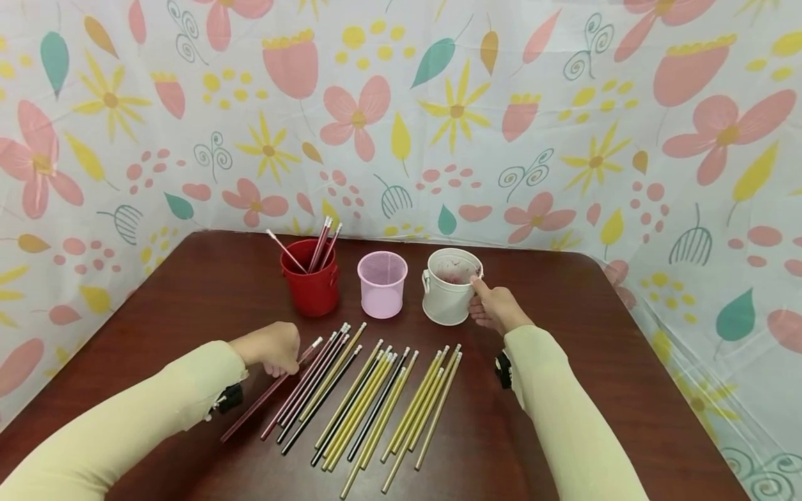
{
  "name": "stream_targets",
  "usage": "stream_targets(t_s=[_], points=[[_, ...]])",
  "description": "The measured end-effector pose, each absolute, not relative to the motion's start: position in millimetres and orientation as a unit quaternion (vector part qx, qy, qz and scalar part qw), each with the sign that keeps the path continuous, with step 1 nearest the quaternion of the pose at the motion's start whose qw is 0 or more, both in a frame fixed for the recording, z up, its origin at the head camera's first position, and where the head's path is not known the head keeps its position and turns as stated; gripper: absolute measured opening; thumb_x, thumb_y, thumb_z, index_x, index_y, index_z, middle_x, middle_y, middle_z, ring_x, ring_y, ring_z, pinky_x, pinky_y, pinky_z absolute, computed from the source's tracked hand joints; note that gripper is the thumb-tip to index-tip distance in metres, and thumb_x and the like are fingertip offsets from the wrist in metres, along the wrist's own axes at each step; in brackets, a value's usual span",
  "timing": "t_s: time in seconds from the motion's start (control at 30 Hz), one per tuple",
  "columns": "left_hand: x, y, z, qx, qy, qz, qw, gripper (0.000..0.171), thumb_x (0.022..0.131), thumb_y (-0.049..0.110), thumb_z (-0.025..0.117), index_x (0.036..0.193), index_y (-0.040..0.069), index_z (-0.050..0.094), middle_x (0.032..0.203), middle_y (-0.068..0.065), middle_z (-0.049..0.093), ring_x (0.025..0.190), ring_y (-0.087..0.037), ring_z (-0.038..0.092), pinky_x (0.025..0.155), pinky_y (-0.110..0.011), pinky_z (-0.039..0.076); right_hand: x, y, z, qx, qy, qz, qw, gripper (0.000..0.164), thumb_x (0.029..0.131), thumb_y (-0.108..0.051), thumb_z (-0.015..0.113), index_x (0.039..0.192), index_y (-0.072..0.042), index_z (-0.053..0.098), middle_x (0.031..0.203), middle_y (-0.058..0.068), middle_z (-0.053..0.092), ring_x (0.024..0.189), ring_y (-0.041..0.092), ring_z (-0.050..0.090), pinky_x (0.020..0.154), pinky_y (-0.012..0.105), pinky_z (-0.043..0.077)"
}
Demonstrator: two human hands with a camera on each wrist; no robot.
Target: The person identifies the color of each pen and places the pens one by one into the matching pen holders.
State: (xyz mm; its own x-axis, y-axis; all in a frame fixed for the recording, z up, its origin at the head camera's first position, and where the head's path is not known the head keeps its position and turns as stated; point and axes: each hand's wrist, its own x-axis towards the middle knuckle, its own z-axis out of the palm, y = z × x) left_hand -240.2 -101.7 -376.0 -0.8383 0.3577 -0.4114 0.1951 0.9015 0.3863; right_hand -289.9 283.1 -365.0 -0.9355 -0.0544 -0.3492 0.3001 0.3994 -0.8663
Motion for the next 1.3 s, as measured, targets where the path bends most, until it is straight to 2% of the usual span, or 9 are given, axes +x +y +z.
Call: stream_targets(t_s=[0.17,0.43,0.7,0.87,1.13,1.3], points=[[-243.5,-105.0,-357.0,0.132,0.948,0.188,0.218,0.019,0.079,0.002,0.071,0.062,0.003,0.062,0.053,-0.005,0.060,0.047,-0.016,0.061,0.049,-0.029,0.054,-289.8,283.0,-362.7,0.075,0.825,-0.536,0.163,0.076,0.102,-0.047,0.026,0.128,0.023,0.041,0.124,0.033,0.054,0.098,0.025,0.061,0.090,0.039,0.050],[-243.7,-111.2,-334.0,0.150,0.949,0.186,0.206,0.019,0.080,0.004,0.069,0.063,0.004,0.061,0.055,-0.005,0.061,0.049,-0.015,0.061,0.051,-0.028,0.054,-290.8,280.6,-366.1,0.081,0.822,-0.538,0.167,0.077,0.102,-0.047,0.024,0.130,0.022,0.039,0.132,0.037,0.046,0.115,0.039,0.053,0.096,0.043,0.046],[-244.3,-115.3,-308.0,0.159,0.954,0.170,0.189,0.013,0.081,0.006,0.070,0.070,0.002,0.065,0.057,-0.005,0.062,0.050,-0.014,0.061,0.052,-0.027,0.054,-290.1,282.2,-365.1,0.086,0.826,-0.533,0.161,0.076,0.101,-0.048,0.026,0.129,0.021,0.042,0.128,0.035,0.050,0.107,0.033,0.059,0.092,0.040,0.049],[-244.8,-120.8,-294.8,0.164,0.956,0.178,0.165,0.008,0.080,0.006,0.068,0.074,0.001,0.066,0.058,-0.005,0.062,0.050,-0.012,0.060,0.052,-0.026,0.053,-290.0,281.5,-364.9,0.088,0.826,-0.532,0.161,0.075,0.102,-0.047,0.026,0.129,0.021,0.042,0.128,0.034,0.050,0.108,0.034,0.058,0.093,0.041,0.049],[-244.5,-129.5,-275.0,0.160,0.956,0.220,0.111,0.009,0.080,0.006,0.065,0.073,0.001,0.066,0.057,-0.004,0.062,0.052,-0.013,0.060,0.053,-0.027,0.052,-289.8,280.8,-364.7,0.090,0.827,-0.529,0.168,0.076,0.102,-0.048,0.024,0.130,0.021,0.041,0.130,0.034,0.049,0.113,0.037,0.055,0.094,0.042,0.048],[-251.2,-135.2,-265.6,0.152,0.959,0.239,0.025,0.010,0.079,0.008,0.064,0.072,0.002,0.068,0.059,-0.001,0.064,0.055,-0.013,0.059,0.055,-0.027,0.047,-289.7,280.8,-364.5,0.089,0.828,-0.528,0.167,0.077,0.101,-0.049,0.025,0.130,0.020,0.042,0.130,0.034,0.049,0.113,0.037,0.055,0.094,0.041,0.048]])
